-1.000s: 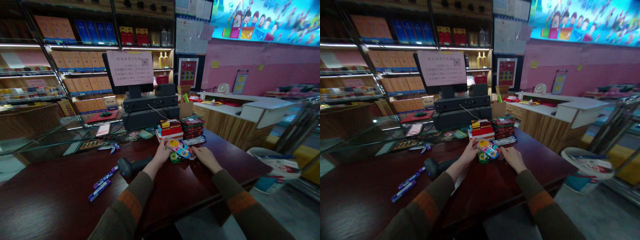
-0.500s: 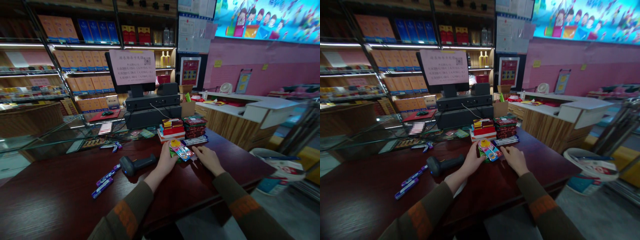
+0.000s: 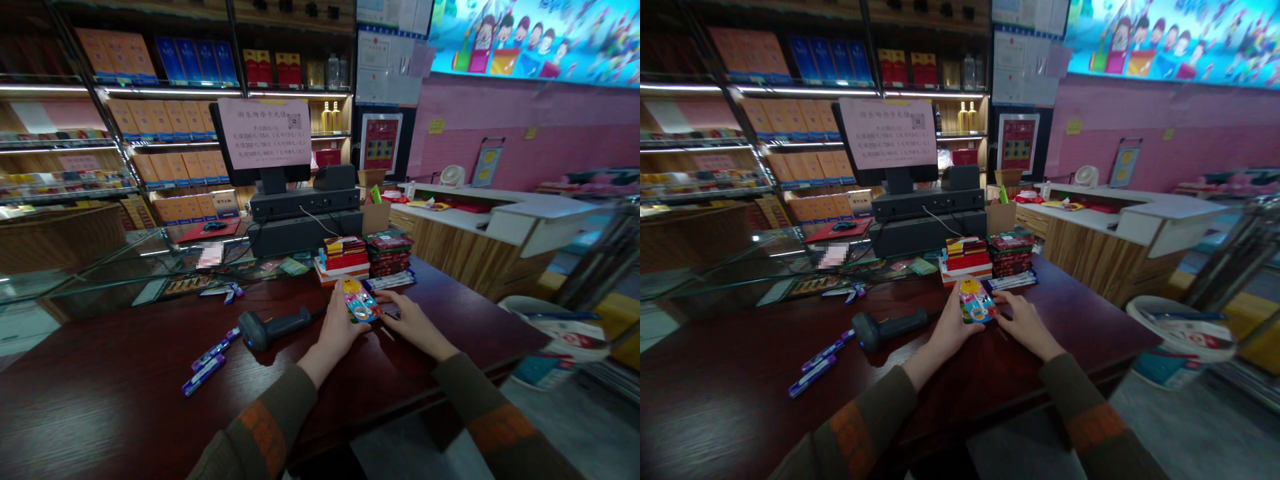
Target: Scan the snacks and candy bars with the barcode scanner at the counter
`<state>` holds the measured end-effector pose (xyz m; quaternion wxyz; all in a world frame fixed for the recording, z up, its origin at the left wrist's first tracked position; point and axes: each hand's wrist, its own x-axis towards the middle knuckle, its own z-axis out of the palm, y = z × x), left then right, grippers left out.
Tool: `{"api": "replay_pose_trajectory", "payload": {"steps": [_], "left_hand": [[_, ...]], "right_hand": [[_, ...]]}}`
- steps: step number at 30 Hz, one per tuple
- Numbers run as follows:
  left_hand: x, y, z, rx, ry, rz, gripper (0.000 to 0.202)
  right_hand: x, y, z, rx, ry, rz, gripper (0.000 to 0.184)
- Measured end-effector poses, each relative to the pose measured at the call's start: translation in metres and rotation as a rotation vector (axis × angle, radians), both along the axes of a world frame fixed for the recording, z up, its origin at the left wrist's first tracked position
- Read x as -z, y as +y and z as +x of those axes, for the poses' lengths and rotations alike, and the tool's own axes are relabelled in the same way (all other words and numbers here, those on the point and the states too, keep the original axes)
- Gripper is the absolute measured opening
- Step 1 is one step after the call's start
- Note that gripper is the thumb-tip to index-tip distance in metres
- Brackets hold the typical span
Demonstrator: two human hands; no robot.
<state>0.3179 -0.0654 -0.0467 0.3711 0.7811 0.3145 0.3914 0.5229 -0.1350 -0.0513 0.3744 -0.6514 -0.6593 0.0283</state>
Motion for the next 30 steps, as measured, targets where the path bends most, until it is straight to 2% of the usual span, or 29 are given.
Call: {"api": "replay_pose_trajectory", "payload": {"steps": [8, 14, 20, 25, 30], "left_hand": [[-0.007, 0.001, -0.005, 0.012, -0.064, -0.075, 0.11], [-0.002, 0.003, -0.008, 0.007, -0.05, -0.115, 0.11], [-0.005, 0.003, -0.008, 0.013, -0.038, -0.119, 0.11], [-0.004, 0.002, -0.006, 0.021, 0.009, -0.102, 0.119], [0.0, 0.004, -0.005, 0.009, 0.025, -0.077, 0.109]], "right_hand": [[-0.005, 0.0, -0.006, -0.037, 0.017, -0.038, 0.051], [-0.008, 0.002, -0.009, -0.056, 0.063, -0.052, 0.044], [-0.004, 0.006, -0.002, -0.081, 0.159, -0.07, 0.036], [-0.002, 0.007, 0.0, -0.152, 0.188, -0.108, 0.035], [-0.005, 0.006, -0.003, -0.202, 0.213, -0.144, 0.033]]}}
